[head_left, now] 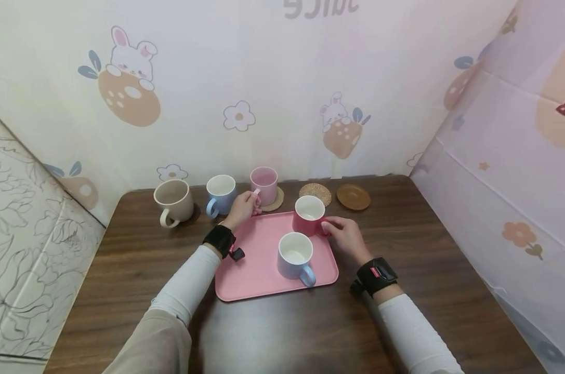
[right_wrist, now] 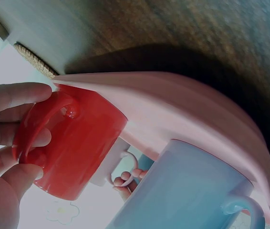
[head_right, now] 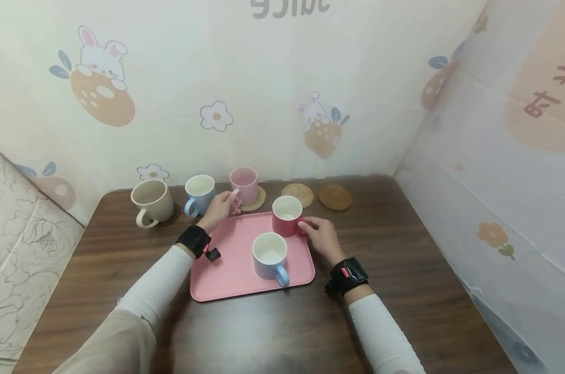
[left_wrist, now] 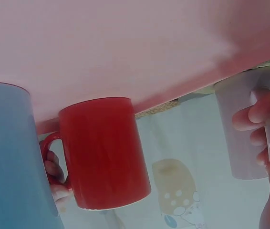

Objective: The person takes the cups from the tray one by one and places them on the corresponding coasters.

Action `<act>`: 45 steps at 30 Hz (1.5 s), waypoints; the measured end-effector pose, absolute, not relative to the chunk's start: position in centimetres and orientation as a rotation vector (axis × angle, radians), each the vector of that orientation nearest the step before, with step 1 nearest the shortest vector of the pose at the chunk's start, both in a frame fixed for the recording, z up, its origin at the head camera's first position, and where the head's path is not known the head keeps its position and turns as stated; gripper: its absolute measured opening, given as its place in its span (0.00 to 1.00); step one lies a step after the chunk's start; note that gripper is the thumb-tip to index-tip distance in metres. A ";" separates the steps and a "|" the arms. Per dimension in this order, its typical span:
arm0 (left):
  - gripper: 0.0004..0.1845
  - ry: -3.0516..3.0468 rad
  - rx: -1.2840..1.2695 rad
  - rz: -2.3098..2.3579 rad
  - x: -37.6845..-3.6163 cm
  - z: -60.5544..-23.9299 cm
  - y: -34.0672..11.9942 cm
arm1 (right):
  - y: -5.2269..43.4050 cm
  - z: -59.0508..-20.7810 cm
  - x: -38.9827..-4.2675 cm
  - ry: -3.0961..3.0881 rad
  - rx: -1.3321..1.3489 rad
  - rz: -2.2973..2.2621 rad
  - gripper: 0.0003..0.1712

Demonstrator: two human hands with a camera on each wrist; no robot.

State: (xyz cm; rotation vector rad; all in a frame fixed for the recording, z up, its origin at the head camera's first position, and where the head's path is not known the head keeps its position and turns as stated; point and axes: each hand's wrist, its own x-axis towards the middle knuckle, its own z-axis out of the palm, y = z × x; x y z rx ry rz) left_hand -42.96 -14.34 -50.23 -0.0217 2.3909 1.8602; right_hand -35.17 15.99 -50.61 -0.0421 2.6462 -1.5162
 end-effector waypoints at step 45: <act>0.17 2.647 0.027 1.640 -39.6 -48.1 -17.5 | 16.1 -50.8 -35.4 2.625 -0.021 -1.494 0.25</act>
